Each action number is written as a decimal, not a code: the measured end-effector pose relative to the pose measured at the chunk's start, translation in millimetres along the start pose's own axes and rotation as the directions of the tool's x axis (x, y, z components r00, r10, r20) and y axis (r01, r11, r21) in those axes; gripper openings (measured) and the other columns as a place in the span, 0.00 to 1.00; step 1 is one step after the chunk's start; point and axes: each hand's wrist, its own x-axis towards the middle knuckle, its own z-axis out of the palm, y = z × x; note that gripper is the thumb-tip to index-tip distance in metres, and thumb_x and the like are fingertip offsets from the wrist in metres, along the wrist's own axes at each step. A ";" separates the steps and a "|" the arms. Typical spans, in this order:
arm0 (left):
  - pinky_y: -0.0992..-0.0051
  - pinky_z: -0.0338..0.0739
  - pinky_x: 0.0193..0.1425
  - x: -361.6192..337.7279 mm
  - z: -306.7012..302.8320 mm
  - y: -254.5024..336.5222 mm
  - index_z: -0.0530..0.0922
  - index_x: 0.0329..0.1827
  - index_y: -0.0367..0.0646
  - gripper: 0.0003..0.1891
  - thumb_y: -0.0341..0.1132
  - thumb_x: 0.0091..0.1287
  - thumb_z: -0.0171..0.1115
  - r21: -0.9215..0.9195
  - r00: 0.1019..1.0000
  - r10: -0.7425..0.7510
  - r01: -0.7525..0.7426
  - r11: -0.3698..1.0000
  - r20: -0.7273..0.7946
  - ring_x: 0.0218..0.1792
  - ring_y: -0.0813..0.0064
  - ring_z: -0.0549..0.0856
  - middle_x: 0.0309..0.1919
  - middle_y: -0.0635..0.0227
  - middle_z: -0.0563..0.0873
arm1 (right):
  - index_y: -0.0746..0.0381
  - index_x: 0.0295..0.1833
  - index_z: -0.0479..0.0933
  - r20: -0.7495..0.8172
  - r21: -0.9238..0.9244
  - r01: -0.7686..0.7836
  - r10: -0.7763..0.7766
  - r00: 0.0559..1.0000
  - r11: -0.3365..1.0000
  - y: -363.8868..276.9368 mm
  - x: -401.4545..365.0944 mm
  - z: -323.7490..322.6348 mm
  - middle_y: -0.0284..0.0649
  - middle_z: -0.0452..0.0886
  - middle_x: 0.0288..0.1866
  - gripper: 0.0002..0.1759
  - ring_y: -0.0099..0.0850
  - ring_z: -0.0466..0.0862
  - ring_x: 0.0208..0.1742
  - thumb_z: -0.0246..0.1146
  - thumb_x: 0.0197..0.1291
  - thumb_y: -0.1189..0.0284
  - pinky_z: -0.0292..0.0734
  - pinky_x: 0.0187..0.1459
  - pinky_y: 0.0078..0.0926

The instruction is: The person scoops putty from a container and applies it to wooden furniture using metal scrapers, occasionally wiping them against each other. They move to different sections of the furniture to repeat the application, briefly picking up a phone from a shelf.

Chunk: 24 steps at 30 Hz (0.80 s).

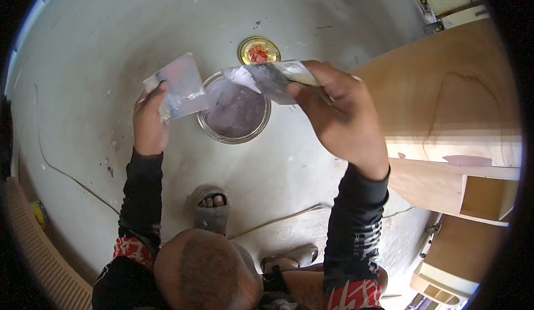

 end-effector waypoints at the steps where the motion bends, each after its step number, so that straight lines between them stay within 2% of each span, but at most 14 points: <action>1: 0.75 0.73 0.57 3.8 10.8 -0.4 0.78 0.57 0.36 0.16 0.35 0.71 0.61 -0.009 0.999 -0.016 0.016 1.000 0.046 0.50 0.80 0.81 0.49 0.69 0.84 | 0.69 0.52 0.79 -0.052 -0.024 0.013 -0.014 0.999 1.000 -8.4 -7.5 -4.9 0.41 0.83 0.36 0.12 0.23 0.78 0.37 0.63 0.64 0.80 0.75 0.42 0.22; 3: 0.75 0.76 0.54 8.3 29.1 -2.3 0.79 0.54 0.36 0.13 0.35 0.72 0.59 -0.002 0.992 -0.069 0.069 0.998 0.110 0.48 0.80 0.82 0.47 0.70 0.85 | 0.67 0.52 0.81 -0.145 -0.064 0.050 -0.059 0.988 0.997 -20.3 -19.9 -10.3 0.41 0.85 0.39 0.12 0.25 0.80 0.39 0.64 0.63 0.80 0.75 0.44 0.22; 6: 0.69 0.80 0.51 1.2 50.8 5.9 0.78 0.54 0.40 0.13 0.37 0.73 0.57 -0.216 0.909 -0.340 0.392 0.895 0.240 0.48 0.75 0.84 0.47 0.70 0.85 | 0.66 0.52 0.82 -0.225 -0.188 0.125 -0.167 0.960 0.974 -26.6 -37.8 -5.0 0.43 0.86 0.42 0.12 0.29 0.81 0.42 0.65 0.63 0.79 0.75 0.47 0.25; 7: 0.61 0.82 0.48 -4.8 57.6 15.4 0.77 0.56 0.45 0.14 0.40 0.74 0.53 -0.216 0.844 -0.485 0.530 0.820 0.230 0.48 0.70 0.86 0.47 0.69 0.85 | 0.65 0.53 0.82 -0.229 -0.188 0.164 -0.206 0.952 0.968 -22.2 -44.3 0.6 0.45 0.86 0.46 0.14 0.34 0.81 0.44 0.64 0.62 0.80 0.75 0.49 0.28; 10: 0.58 0.82 0.49 -18.1 61.0 16.3 0.76 0.59 0.48 0.15 0.43 0.75 0.51 -0.313 0.718 -0.533 0.684 0.658 0.449 0.48 0.68 0.86 0.49 0.68 0.85 | 0.64 0.53 0.83 -0.319 -0.275 0.297 -0.379 0.869 0.914 2.5 -57.3 29.3 0.45 0.86 0.49 0.16 0.36 0.81 0.44 0.64 0.59 0.81 0.74 0.49 0.30; 12: 0.58 0.82 0.49 -25.8 61.9 10.5 0.75 0.60 0.47 0.16 0.43 0.75 0.51 -0.336 0.690 -0.486 0.703 0.626 0.537 0.48 0.67 0.86 0.50 0.66 0.85 | 0.61 0.53 0.84 -0.295 -0.374 0.384 -0.501 0.814 0.844 19.5 -62.9 44.8 0.43 0.86 0.49 0.19 0.36 0.80 0.44 0.65 0.54 0.83 0.73 0.47 0.28; 14: 0.58 0.83 0.50 -31.0 67.8 9.1 0.74 0.61 0.45 0.17 0.42 0.75 0.51 -0.359 0.685 -0.458 0.706 0.610 0.567 0.49 0.66 0.86 0.52 0.65 0.84 | 0.54 0.54 0.84 -0.219 -0.439 0.360 -0.487 0.846 0.823 32.5 -70.0 55.3 0.40 0.84 0.53 0.28 0.34 0.77 0.42 0.70 0.43 0.84 0.73 0.45 0.27; 16: 0.58 0.83 0.51 -34.7 76.9 15.3 0.74 0.62 0.44 0.18 0.42 0.75 0.51 -0.384 0.707 -0.455 0.690 0.614 0.542 0.50 0.65 0.86 0.53 0.64 0.84 | 0.52 0.55 0.84 -0.206 -0.426 0.375 -0.492 0.846 0.823 48.0 -70.8 61.8 0.37 0.83 0.54 0.30 0.33 0.77 0.42 0.70 0.41 0.83 0.74 0.45 0.28; 18: 0.58 0.82 0.54 -31.7 70.9 -1.9 0.73 0.63 0.42 0.18 0.41 0.75 0.52 -0.044 0.855 -0.303 0.353 0.935 0.421 0.51 0.64 0.86 0.54 0.61 0.83 | 0.51 0.55 0.84 -0.091 -0.453 0.380 -0.466 0.880 0.807 46.7 -69.9 53.2 0.35 0.83 0.54 0.31 0.34 0.77 0.42 0.70 0.41 0.82 0.74 0.45 0.29; 20: 0.58 0.80 0.58 -27.6 64.8 -10.2 0.73 0.63 0.40 0.19 0.40 0.75 0.52 -0.096 0.876 -0.286 0.348 0.933 0.388 0.53 0.64 0.85 0.55 0.60 0.83 | 0.51 0.56 0.84 0.040 -0.511 0.373 -0.412 0.910 0.775 44.9 -68.2 37.3 0.34 0.83 0.53 0.30 0.34 0.77 0.42 0.69 0.41 0.81 0.75 0.44 0.30; 21: 0.58 0.79 0.61 -26.2 65.9 0.1 0.73 0.63 0.40 0.18 0.39 0.75 0.53 -0.334 0.835 -0.372 0.515 0.790 0.406 0.54 0.63 0.84 0.55 0.59 0.82 | 0.51 0.56 0.84 0.110 -0.552 0.367 -0.371 0.922 0.749 44.8 -66.2 27.5 0.34 0.83 0.53 0.30 0.34 0.77 0.42 0.69 0.41 0.80 0.75 0.44 0.30; 22: 0.59 0.77 0.63 -23.7 64.2 7.8 0.73 0.62 0.39 0.18 0.39 0.74 0.53 -0.539 0.781 -0.440 0.625 0.565 0.444 0.56 0.63 0.83 0.55 0.58 0.82 | 0.51 0.56 0.84 0.180 -0.591 0.366 -0.325 0.928 0.719 47.0 -62.7 19.3 0.33 0.83 0.52 0.30 0.34 0.77 0.42 0.69 0.42 0.80 0.75 0.44 0.31; 23: 0.66 0.79 0.60 -19.4 55.1 11.1 0.75 0.60 0.35 0.17 0.36 0.75 0.52 -0.614 0.815 -0.402 0.580 0.536 0.418 0.54 0.68 0.83 0.54 0.61 0.83 | 0.55 0.52 0.83 0.225 -0.611 0.367 -0.290 0.930 0.701 52.4 -55.4 13.4 0.36 0.84 0.50 0.27 0.36 0.77 0.42 0.70 0.40 0.79 0.74 0.45 0.33; 24: 0.67 0.79 0.59 -14.9 48.0 15.1 0.75 0.60 0.36 0.17 0.36 0.74 0.53 -0.641 0.857 -0.357 0.515 0.569 0.371 0.54 0.69 0.83 0.54 0.61 0.83 | 0.59 0.52 0.82 0.199 -0.593 0.336 -0.272 0.942 0.731 74.5 -52.1 11.8 0.38 0.84 0.48 0.23 0.39 0.77 0.42 0.65 0.45 0.82 0.75 0.45 0.36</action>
